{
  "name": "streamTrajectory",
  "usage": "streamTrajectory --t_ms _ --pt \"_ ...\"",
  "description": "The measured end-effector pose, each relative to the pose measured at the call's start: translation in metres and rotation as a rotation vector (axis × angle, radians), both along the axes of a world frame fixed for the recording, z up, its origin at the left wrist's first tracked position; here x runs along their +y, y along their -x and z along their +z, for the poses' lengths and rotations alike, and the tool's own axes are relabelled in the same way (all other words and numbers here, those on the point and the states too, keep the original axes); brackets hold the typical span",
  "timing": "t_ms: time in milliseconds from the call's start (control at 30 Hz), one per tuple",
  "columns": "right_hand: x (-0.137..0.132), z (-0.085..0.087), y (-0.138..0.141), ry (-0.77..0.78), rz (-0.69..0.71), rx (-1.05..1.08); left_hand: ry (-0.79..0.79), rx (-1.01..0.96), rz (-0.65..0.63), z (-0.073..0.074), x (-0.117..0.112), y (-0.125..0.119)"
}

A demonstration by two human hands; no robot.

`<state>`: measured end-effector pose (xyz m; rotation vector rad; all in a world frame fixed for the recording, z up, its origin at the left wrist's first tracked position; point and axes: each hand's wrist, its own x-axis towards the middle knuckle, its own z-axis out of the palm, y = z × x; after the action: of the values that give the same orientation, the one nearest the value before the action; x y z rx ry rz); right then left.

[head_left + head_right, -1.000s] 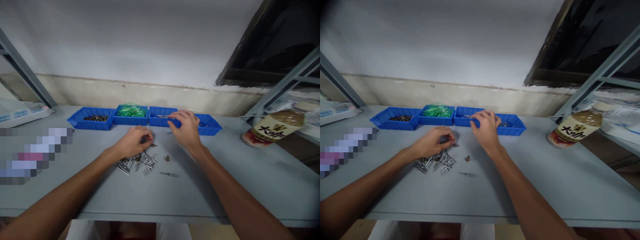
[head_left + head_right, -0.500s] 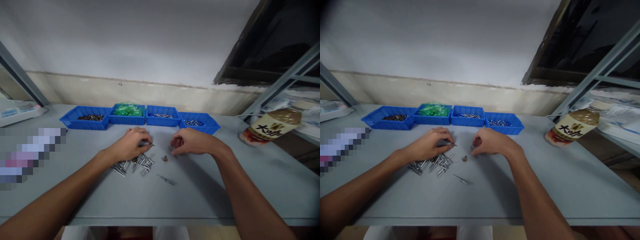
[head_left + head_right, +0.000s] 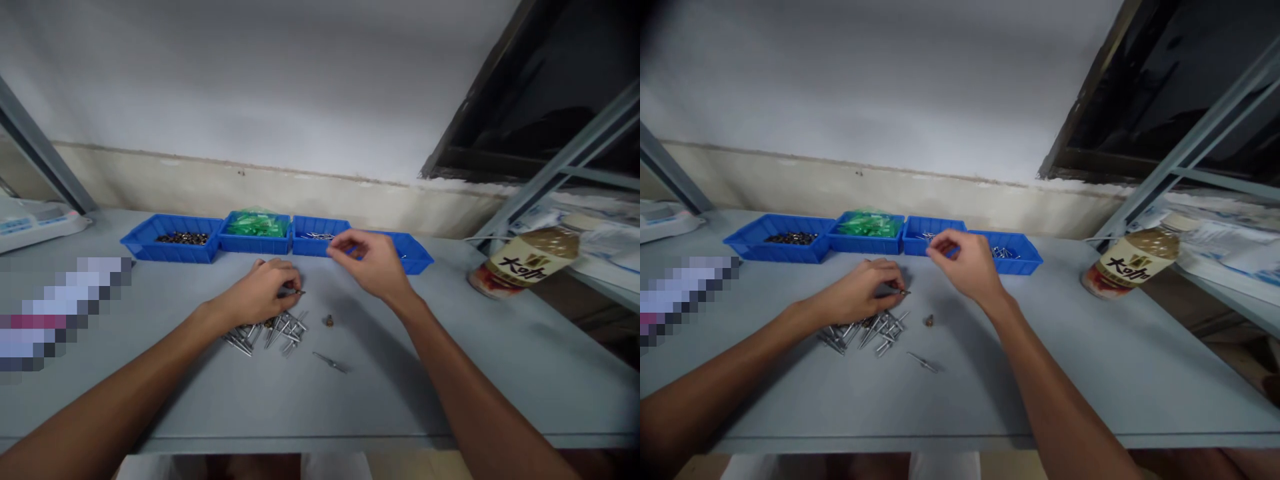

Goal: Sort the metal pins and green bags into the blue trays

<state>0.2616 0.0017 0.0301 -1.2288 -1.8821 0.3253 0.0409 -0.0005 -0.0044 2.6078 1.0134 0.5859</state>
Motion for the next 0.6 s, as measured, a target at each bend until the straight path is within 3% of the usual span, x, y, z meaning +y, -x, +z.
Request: streamTrajectory --t_ms 67,133,200,300,367,500,600 --pt "0.011 0.005 0.002 -0.188 -0.146 0.14 -0.006 -0.006 0.0 -0.001 0.0 0.0" --pt "0.024 0.011 0.0 -0.266 -0.223 0.104 -0.012 -0.009 0.002 -0.002 0.001 0.002" --pt "0.033 0.017 -0.005 -0.297 -0.224 0.017 -0.019 -0.018 0.01 -0.002 0.002 0.003" --pt "0.036 0.017 -0.01 -0.326 -0.21 0.058 -0.019 -0.042 0.028 -0.002 0.003 0.005" --pt "0.031 0.009 -0.01 -0.303 -0.172 0.041 -0.013 -0.062 0.04 -0.001 0.004 0.006" --pt "0.023 -0.013 -0.003 -0.143 0.021 -0.23 -0.025 -0.118 0.065 0.003 0.005 0.007" --pt "0.022 -0.025 0.004 -0.03 0.106 -0.311 -0.059 -0.202 0.059 0.008 0.004 0.007"
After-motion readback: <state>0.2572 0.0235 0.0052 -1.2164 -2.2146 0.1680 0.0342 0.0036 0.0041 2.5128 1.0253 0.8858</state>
